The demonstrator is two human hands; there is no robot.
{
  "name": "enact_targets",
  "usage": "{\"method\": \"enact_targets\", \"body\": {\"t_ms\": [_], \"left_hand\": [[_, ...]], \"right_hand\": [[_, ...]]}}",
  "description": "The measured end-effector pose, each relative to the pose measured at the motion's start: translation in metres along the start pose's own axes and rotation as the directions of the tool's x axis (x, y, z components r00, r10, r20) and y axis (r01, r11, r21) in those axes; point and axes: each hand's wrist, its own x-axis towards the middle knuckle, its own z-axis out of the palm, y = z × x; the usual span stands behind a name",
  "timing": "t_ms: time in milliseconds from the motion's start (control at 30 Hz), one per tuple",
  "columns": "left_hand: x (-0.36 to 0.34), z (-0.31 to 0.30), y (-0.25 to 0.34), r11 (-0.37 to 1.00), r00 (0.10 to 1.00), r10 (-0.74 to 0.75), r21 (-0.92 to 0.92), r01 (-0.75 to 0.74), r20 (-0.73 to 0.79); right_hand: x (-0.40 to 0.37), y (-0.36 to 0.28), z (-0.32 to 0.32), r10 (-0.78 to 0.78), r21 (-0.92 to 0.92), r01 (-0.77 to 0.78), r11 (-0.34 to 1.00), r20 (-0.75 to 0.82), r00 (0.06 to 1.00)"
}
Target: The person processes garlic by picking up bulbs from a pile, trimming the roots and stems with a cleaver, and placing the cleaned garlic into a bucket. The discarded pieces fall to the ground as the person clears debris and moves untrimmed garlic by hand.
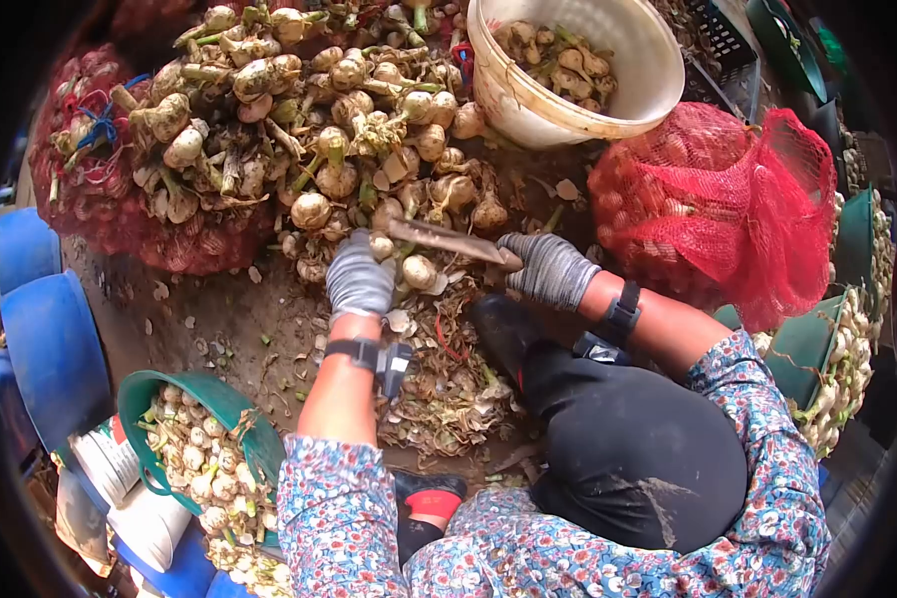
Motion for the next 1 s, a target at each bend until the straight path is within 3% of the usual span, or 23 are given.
{"method": "enact_targets", "body": {"t_ms": [33, 67, 100, 167, 200, 233, 300, 333, 367, 433, 467, 633, 733, 833, 900, 933, 967, 1000], "left_hand": [[-0.004, -0.011, -0.003, 0.962, 0.993, -0.035, -0.264, 0.064, 0.113], [0.017, 0.06, -0.059, 0.814, 0.992, -0.008, -0.575, 0.081, 0.129], [0.036, 0.128, -0.113, 0.569, 0.989, 0.02, -0.815, 0.108, 0.145], [-0.005, 0.138, -0.087, 0.511, 0.981, -0.109, -0.856, -0.082, -0.16], [-0.018, 0.095, -0.08, 0.205, 0.998, 0.064, -0.979, -0.011, 0.003], [-0.033, 0.039, -0.069, -0.101, 0.956, 0.275, -0.986, 0.13, 0.098], [-0.078, 0.006, -0.026, 0.424, 0.991, 0.132, -0.903, -0.073, -0.018], [-0.084, 0.009, -0.023, 0.444, 0.977, 0.137, -0.872, -0.206, -0.161], [-0.09, 0.011, -0.029, 0.445, 0.977, 0.135, -0.871, -0.206, -0.163], [-0.102, 0.015, -0.043, 0.759, 0.971, 0.207, -0.605, -0.239, -0.123], [-0.105, 0.018, -0.047, 0.884, 0.95, 0.277, -0.35, -0.311, -0.143], [-0.114, 0.026, -0.047, 0.905, 0.937, 0.326, -0.243, -0.348, -0.13], [-0.12, 0.016, -0.038, 0.882, 0.959, 0.273, -0.376, -0.283, -0.081], [-0.119, 0.011, -0.035, 0.785, 0.94, 0.275, -0.518, -0.341, -0.201], [-0.112, 0.004, -0.033, 0.817, 0.859, 0.432, -0.284, -0.502, -0.275], [-0.128, -0.047, 0.019, 0.672, 0.987, 0.073, -0.725, -0.152, -0.14], [-0.131, -0.051, 0.024, 0.618, 0.962, 0.118, -0.74, -0.267, -0.248], [-0.133, -0.055, 0.021, 0.623, 0.964, 0.135, -0.736, -0.264, -0.231]], "right_hand": [[0.003, -0.001, -0.001, -0.002, 0.001, 0.002, 1.0, -0.005, 1.0], [0.005, -0.002, 0.0, -0.105, -0.092, 0.102, 0.991, -0.033, 0.994], [0.005, -0.003, 0.004, -0.206, -0.183, 0.195, 0.964, -0.047, 0.977], [0.001, -0.024, -0.005, -0.216, -0.175, 0.216, 0.961, 0.017, 0.976], [-0.001, -0.033, -0.01, -0.264, -0.2, 0.273, 0.941, 0.074, 0.962], [-0.003, -0.041, -0.012, -0.31, -0.221, 0.332, 0.917, 0.132, 0.942], [-0.005, -0.05, -0.01, -0.323, -0.243, 0.354, 0.903, 0.157, 0.933], [-0.005, -0.051, -0.009, -0.335, -0.272, 0.372, 0.887, 0.174, 0.926], [-0.007, -0.052, -0.007, -0.346, -0.3, 0.39, 0.871, 0.191, 0.919], [-0.011, -0.054, -0.007, -0.366, -0.312, 0.406, 0.859, 0.18, 0.913], [-0.014, -0.054, -0.007, -0.38, -0.292, 0.414, 0.862, 0.168, 0.91], [-0.016, -0.06, -0.003, -0.369, -0.308, 0.414, 0.857, 0.193, 0.909], [-0.015, -0.063, 0.004, -0.35, -0.305, 0.401, 0.864, 0.209, 0.913], [-0.009, -0.062, 0.007, -0.397, -0.264, 0.435, 0.861, 0.187, 0.899], [0.005, -0.04, 0.004, -0.409, -0.271, 0.444, 0.854, 0.178, 0.895], [0.019, -0.011, 0.008, -0.307, -0.299, 0.313, 0.902, 0.069, 0.949], [0.026, 0.01, 0.005, -0.199, -0.312, 0.174, 0.934, -0.049, 0.979], [0.023, 0.019, -0.004, -0.088, -0.292, 0.07, 0.954, -0.047, 0.995]]}}
